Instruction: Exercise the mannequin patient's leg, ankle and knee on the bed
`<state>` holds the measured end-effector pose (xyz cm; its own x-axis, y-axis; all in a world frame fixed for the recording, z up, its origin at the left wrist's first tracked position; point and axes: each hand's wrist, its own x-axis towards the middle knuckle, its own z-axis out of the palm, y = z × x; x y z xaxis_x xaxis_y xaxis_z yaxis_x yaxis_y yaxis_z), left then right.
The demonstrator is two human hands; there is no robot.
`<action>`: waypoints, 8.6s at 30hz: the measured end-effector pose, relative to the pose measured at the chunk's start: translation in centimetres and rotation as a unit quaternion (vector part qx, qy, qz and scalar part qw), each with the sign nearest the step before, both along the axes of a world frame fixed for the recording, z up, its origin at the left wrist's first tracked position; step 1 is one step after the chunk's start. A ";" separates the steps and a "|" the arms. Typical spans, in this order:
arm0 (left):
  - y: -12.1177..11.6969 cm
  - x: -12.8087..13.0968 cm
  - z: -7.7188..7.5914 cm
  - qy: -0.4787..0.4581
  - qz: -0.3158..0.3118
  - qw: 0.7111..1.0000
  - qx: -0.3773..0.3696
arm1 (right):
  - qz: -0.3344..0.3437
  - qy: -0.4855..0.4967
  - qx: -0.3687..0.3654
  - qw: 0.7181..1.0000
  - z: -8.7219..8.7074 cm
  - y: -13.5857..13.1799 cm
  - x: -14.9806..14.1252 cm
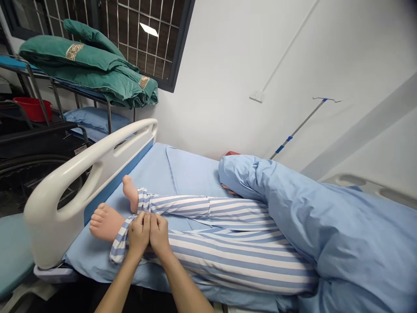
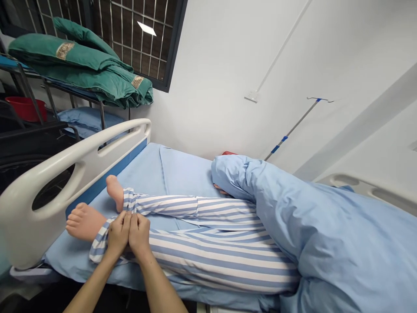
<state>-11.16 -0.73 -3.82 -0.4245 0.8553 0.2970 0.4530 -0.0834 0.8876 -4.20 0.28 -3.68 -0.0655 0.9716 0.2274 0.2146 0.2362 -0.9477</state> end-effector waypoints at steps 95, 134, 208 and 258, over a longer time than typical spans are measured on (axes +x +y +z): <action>0.5 5.0 0.0 0.192 -0.091 0.975 -0.064 | -0.016 -0.075 0.068 0.995 0.3 -0.8 8.2; 0.4 6.4 -0.3 0.197 -0.106 0.970 -0.096 | -0.043 -0.128 0.081 0.988 0.3 -0.8 10.5; 0.3 15.7 0.8 -0.137 -0.108 0.985 -0.007 | 0.034 -0.043 0.055 0.997 5.9 -1.0 -0.4; -0.4 18.1 1.0 -0.030 -0.135 0.990 -0.015 | 0.137 -0.083 0.178 0.971 7.5 -1.7 -5.1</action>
<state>6.98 -1.09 -2.83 -0.1949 0.9481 0.2513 0.3644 -0.1679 0.9160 -9.33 -1.38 3.87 -0.3745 0.7740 0.5105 0.2407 0.6129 -0.7526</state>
